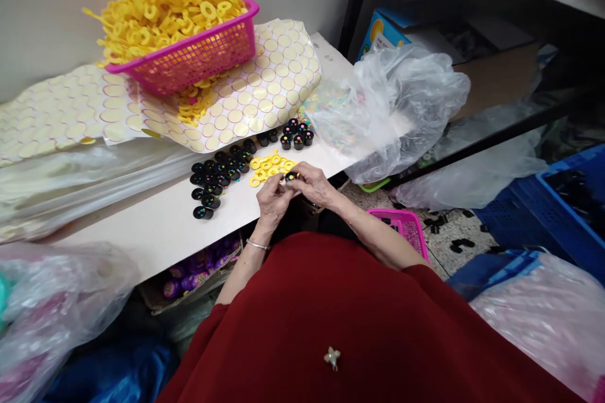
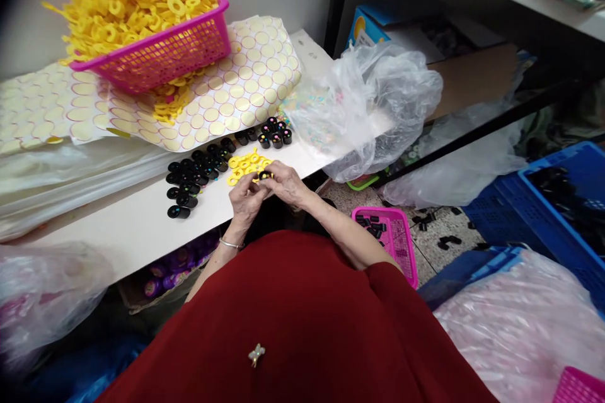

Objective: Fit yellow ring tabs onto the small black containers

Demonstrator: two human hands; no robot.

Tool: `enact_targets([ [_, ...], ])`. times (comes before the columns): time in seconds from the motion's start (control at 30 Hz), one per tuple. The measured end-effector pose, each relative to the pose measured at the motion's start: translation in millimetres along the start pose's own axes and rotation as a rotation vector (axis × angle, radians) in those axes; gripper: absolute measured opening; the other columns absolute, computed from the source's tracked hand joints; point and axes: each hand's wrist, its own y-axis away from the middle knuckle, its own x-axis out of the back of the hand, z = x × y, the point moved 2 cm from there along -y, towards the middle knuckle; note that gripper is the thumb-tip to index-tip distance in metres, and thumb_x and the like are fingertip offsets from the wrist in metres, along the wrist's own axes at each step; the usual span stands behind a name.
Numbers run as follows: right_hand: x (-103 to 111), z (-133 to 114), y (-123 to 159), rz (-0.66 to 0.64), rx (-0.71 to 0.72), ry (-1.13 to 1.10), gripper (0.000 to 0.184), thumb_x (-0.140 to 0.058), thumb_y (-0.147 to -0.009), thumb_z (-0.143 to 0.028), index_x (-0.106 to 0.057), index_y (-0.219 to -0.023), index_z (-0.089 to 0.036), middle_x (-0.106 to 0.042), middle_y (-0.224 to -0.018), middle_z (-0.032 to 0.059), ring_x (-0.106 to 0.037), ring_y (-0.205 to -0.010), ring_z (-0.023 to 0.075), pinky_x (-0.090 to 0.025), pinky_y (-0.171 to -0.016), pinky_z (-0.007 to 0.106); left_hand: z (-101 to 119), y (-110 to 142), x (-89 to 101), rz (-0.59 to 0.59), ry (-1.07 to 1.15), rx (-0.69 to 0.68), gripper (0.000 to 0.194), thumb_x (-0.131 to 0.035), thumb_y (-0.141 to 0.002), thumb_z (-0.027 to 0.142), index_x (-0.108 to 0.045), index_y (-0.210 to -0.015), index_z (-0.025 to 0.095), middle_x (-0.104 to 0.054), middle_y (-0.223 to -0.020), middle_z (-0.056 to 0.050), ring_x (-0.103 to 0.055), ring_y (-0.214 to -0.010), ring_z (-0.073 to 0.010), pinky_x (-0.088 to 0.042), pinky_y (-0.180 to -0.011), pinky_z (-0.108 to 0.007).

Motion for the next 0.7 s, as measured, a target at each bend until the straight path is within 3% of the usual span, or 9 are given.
enact_targets([
  [0.13, 31.2, 26.7, -16.9, 0.167, -0.156, 0.230, 0.014, -0.061, -0.079, -0.026, -0.063, -0.089, -0.016, -0.055, -0.086, 0.0036, -0.053, -0.080, 0.0166, -0.043, -0.076, 0.030, 3.8, -3.9, -0.6, -0.057, -0.126, -0.083, 0.029, -0.061, -0.081, 0.041, -0.065, -0.095, 0.016, -0.065, -0.084, -0.007, -0.055, -0.065, -0.0127, -0.046, -0.063, -0.028],
  [0.27, 48.3, 45.8, -33.8, 0.223, -0.348, 0.428, 0.013, -0.060, -0.082, -0.024, -0.062, -0.087, -0.013, -0.057, -0.089, 0.0072, -0.054, -0.087, 0.0202, -0.043, -0.082, 0.033, 19.6, -2.1, -15.6, -0.334, -0.343, -0.294, 0.028, -0.058, -0.084, 0.040, -0.067, -0.100, 0.019, -0.063, -0.109, -0.014, -0.055, -0.100, -0.0248, -0.043, -0.084, -0.039],
  [0.33, 49.9, 46.3, -41.8, 0.217, -0.377, 0.457, 0.013, -0.058, -0.084, -0.024, -0.062, -0.089, -0.012, -0.058, -0.092, 0.0084, -0.055, -0.091, 0.0207, -0.043, -0.085, 0.034, 27.4, -1.7, -25.4, -0.463, -0.425, -0.388, 0.027, -0.057, -0.085, 0.038, -0.067, -0.103, 0.021, -0.060, -0.118, -0.013, -0.050, -0.110, -0.0281, -0.039, -0.087, -0.041],
  [0.47, 51.0, 39.8, -43.5, 0.250, -0.385, 0.492, 0.016, -0.060, -0.085, -0.028, -0.059, -0.091, -0.013, -0.058, -0.099, 0.0099, -0.054, -0.095, 0.0195, -0.045, -0.086, 0.031, 26.4, -11.4, -39.9, -0.542, -0.540, -0.453, 0.018, -0.051, -0.086, 0.029, -0.068, -0.089, 0.021, -0.063, -0.104, -0.011, -0.048, -0.106, -0.0283, -0.035, -0.082, -0.040],
  [0.57, 49.4, 32.4, -16.9, 0.323, -0.211, 0.488, 0.020, -0.058, -0.087, -0.028, -0.057, -0.099, -0.012, -0.057, -0.104, 0.0106, -0.054, -0.099, 0.0179, -0.046, -0.086, 0.029, 16.0, -23.7, -47.0, -0.510, -0.574, -0.446, 0.015, -0.051, -0.082, 0.022, -0.064, -0.078, 0.019, -0.063, -0.095, -0.011, -0.047, -0.100, -0.0279, -0.033, -0.079, -0.039],
  [0.63, 45.4, 31.8, 16.9, 0.385, -0.066, 0.437, 0.020, -0.053, -0.090, -0.031, -0.056, -0.100, -0.014, -0.057, -0.103, 0.0097, -0.054, -0.099, 0.0167, -0.047, -0.086, 0.027, 11.4, -29.1, -50.2, -0.476, -0.563, -0.446, 0.013, -0.050, -0.080, 0.021, -0.063, -0.077, 0.019, -0.062, -0.096, -0.011, -0.046, -0.097, -0.0271, -0.033, -0.079, -0.039],
  [0.7, 41.6, 41.5, 59.1, 0.435, -0.027, 0.363, 0.018, -0.049, -0.091, -0.032, -0.058, -0.095, -0.017, -0.057, -0.099, 0.0085, -0.055, -0.096, 0.0160, -0.047, -0.086, 0.028, 10.5, -31.9, -52.9, -0.425, -0.529, -0.431, 0.013, -0.050, -0.080, 0.022, -0.062, -0.077, 0.018, -0.062, -0.099, -0.013, -0.046, -0.095, -0.0263, -0.034, -0.081, -0.040],
])
